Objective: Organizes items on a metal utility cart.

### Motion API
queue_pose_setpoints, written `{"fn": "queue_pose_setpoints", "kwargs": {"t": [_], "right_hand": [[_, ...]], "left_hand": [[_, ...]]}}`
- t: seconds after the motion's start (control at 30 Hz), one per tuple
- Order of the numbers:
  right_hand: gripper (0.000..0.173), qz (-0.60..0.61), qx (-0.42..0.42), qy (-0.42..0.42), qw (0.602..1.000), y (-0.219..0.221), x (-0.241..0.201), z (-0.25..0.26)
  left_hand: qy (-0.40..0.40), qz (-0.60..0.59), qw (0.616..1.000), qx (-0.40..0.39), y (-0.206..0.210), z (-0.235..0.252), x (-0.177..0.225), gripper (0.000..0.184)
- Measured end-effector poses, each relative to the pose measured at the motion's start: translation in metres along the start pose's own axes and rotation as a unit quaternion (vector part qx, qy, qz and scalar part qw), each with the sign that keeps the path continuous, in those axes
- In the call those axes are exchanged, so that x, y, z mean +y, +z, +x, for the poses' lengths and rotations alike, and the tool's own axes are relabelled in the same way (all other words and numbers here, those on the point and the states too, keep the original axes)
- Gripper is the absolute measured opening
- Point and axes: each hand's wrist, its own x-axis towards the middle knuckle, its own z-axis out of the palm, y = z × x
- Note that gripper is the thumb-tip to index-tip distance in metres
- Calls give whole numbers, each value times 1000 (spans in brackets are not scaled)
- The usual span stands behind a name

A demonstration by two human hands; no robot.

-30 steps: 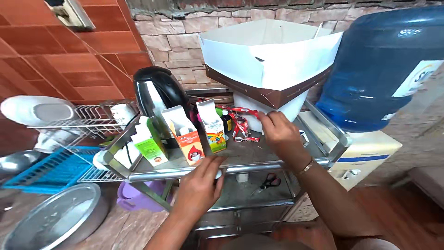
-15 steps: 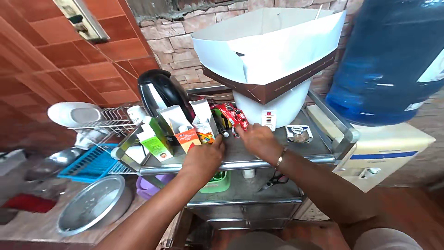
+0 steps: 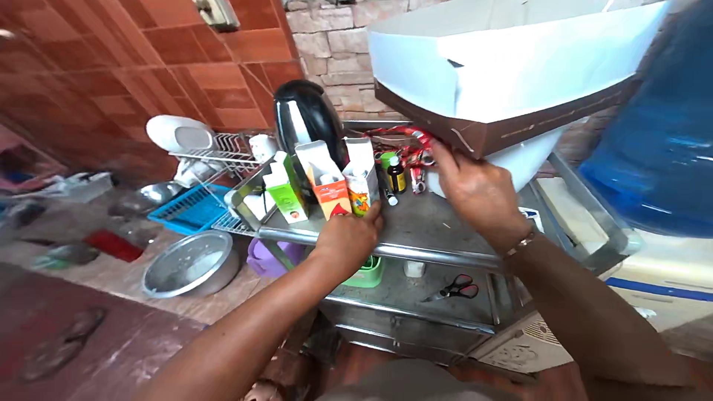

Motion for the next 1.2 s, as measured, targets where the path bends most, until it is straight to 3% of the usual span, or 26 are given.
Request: {"fn": "queue_pose_setpoints", "kwargs": {"t": [0.2,0.37,0.43,0.53,0.63,0.73,0.83,0.97,1.1,1.2], "right_hand": [[30,-11,45,19,999,8,12,5],[35,-24,50,-4,998,12,8,6],[41,22,-59,-43,997,15,2,-3],[50,84,-257,-90,959,17,-4,-18],[47,89,-230,-94,965,0,-4,-35],[43,116,-130,-84,981,-30,-11,-59],[35,240,-104,-100,960,-22,-31,-108],[37,313,-318,-114,888,43,-67,-168],[47,320,-501,-41,803,117,-94,-167],[57,341,-537,31,771,169,-118,-155]], "left_hand": [[1,-6,1000,11,4,-1,0,48],[10,-19,1000,2,7,4,-3,45],[34,-30,997,63,15,0,-7,43],[88,-90,963,238,30,-20,-11,40],[100,-221,926,290,39,-56,-4,32],[71,-339,907,239,85,-84,8,27],[-6,-401,913,77,154,-110,24,28],[-110,-489,860,-99,211,-151,49,34],[-146,-549,815,-119,244,-187,71,32],[-137,-558,807,-137,254,-200,75,34]]}}
